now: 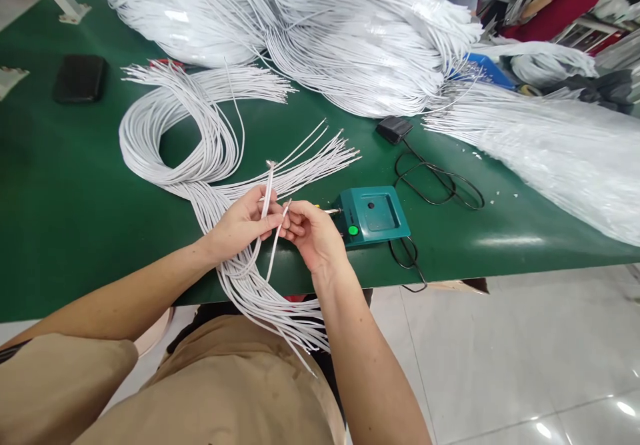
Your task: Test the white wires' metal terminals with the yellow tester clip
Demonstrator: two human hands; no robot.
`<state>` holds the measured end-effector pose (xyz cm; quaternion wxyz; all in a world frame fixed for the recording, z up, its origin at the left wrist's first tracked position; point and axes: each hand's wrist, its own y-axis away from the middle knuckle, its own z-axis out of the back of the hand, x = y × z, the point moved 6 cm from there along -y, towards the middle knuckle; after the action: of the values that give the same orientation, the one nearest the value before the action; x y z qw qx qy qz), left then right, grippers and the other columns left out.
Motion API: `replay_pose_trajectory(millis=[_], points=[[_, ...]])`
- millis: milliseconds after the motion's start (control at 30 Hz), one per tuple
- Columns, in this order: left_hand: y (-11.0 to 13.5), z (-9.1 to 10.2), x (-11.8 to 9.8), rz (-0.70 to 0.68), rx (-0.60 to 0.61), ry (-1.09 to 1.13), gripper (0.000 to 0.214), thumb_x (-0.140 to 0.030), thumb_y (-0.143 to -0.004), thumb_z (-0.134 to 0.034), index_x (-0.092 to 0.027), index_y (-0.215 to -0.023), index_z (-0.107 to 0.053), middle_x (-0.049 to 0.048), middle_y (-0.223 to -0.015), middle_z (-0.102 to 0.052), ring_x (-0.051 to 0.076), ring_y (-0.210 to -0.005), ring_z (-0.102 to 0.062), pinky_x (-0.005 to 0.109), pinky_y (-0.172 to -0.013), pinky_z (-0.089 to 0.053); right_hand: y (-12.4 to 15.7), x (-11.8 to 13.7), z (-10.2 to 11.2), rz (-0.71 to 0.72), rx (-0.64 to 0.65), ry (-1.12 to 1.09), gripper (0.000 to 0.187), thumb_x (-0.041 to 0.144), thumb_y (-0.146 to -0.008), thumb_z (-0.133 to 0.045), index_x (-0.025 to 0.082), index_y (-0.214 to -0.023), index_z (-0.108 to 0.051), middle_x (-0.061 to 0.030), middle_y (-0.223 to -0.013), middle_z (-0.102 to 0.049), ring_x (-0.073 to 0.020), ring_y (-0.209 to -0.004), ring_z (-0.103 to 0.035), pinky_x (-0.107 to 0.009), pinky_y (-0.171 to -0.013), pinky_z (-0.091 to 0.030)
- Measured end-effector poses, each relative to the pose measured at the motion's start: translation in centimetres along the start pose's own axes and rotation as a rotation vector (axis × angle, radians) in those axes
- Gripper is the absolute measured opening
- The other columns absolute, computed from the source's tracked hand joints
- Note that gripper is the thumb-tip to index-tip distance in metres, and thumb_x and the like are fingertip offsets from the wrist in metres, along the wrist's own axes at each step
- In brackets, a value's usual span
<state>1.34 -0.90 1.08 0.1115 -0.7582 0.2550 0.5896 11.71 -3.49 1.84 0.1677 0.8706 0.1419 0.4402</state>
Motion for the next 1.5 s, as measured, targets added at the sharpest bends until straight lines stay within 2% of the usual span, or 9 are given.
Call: replay_pose_trajectory(millis=[200,367,633,833,1033,1167,1267,1367,1500], points=[[0.2,-0.4,-0.4,-0.040,0.067,-0.055,0.024,-0.017,-0.084,-0.058,-0.021,-0.092,-0.035,-0.0043,-0.071,-0.062,0.009,-0.060,-0.062,0.018,-0.048,-0.039,-0.3,1.3,-0.1,0.042,0.005,0.160,0.023,0.039,-0.078,-0.064,0.017,-0.075,-0.068,0.0063,-0.052,-0.039,-0.0095,-0.047,-0.045,-0.026,-0.051,-0.040],[0.4,-0.5,-0.5,-0.086,0.080,-0.064,0.024,-0.015,-0.084,-0.058,-0.020,-0.090,-0.036,-0.0047,-0.071,-0.062,0.008,-0.061,-0.062,0.020,-0.056,-0.045,-0.4,1.6,-0.4,0.025,0.074,0.252,0.027,0.039,-0.075,-0.071,0.016,-0.064,-0.064,0.0042,-0.054,-0.046,-0.0115,-0.050,-0.051,-0.029,-0.054,-0.041],[0.4,-0.5,-0.6,-0.147,0.108,-0.088,0.025,-0.015,-0.084,-0.058,-0.020,-0.103,-0.042,-0.0039,-0.075,-0.061,0.009,-0.065,-0.062,0.023,-0.065,-0.050,1.0,1.8,0.8,0.076,0.050,0.256,0.026,0.039,-0.079,-0.071,0.016,-0.068,-0.069,-0.0006,-0.065,-0.059,-0.0104,-0.062,-0.051,-0.027,-0.064,-0.043],[0.6,-0.6,-0.9,-0.209,0.130,-0.152,0.044,-0.017,-0.087,-0.056,-0.022,-0.129,-0.045,-0.0011,-0.082,-0.058,0.009,-0.068,-0.061,0.023,-0.067,-0.050,1.4,2.0,1.9,0.131,-0.075,0.333,0.021,0.030,-0.069,-0.080,0.016,-0.084,-0.076,-0.0016,-0.070,-0.066,-0.0105,-0.065,-0.054,-0.028,-0.068,-0.046],[0.6,-0.7,-0.9,-0.188,0.152,-0.231,0.029,-0.022,-0.089,-0.053,-0.019,-0.118,-0.058,0.0013,-0.084,-0.058,0.010,-0.073,-0.059,0.024,-0.074,-0.050,1.6,2.1,2.0,0.123,-0.169,0.405,0.015,0.027,-0.066,-0.077,0.015,-0.074,-0.073,-0.0021,-0.069,-0.067,-0.0099,-0.061,-0.055,-0.026,-0.065,-0.047],[0.6,-0.5,-1.1,-0.178,0.133,-0.229,0.029,-0.020,-0.087,-0.054,-0.019,-0.116,-0.056,0.0005,-0.082,-0.059,0.010,-0.071,-0.059,0.025,-0.073,-0.049,1.5,1.6,2.2,0.069,-0.186,0.381,0.009,0.023,-0.066,-0.070,0.016,-0.063,-0.065,0.0020,-0.056,-0.056,-0.0100,-0.055,-0.050,-0.027,-0.060,-0.048],[0.5,-0.5,-1.1,-0.165,0.143,-0.220,0.029,-0.020,-0.087,-0.054,-0.019,-0.116,-0.053,0.0000,-0.082,-0.060,0.010,-0.069,-0.060,0.025,-0.072,-0.049,1.7,2.3,2.3,0.153,-0.229,0.411,0.010,0.027,-0.071,-0.067,0.018,-0.073,-0.067,0.0022,-0.064,-0.058,-0.0101,-0.058,-0.050,-0.027,-0.063,-0.048],[0.5,-0.6,-1.1,-0.165,0.161,-0.217,0.028,-0.020,-0.088,-0.053,-0.019,-0.116,-0.053,-0.0001,-0.082,-0.059,0.010,-0.070,-0.061,0.025,-0.073,-0.050,1.9,3.2,1.4,0.238,-0.187,0.560,0.022,0.040,-0.079,-0.064,0.020,-0.087,-0.070,0.0004,-0.077,-0.064,-0.0119,-0.070,-0.056,-0.027,-0.070,-0.046],[0.3,-0.5,-0.8,-0.129,0.175,-0.182,0.027,-0.021,-0.088,-0.055,-0.019,-0.115,-0.054,0.0003,-0.081,-0.060,0.010,-0.071,-0.061,0.023,-0.068,-0.048,2.0,3.3,0.3,0.257,-0.077,0.772,0.018,0.036,-0.079,-0.067,0.019,-0.075,-0.066,-0.0008,-0.071,-0.067,-0.0146,-0.071,-0.059,-0.029,-0.073,-0.045]])
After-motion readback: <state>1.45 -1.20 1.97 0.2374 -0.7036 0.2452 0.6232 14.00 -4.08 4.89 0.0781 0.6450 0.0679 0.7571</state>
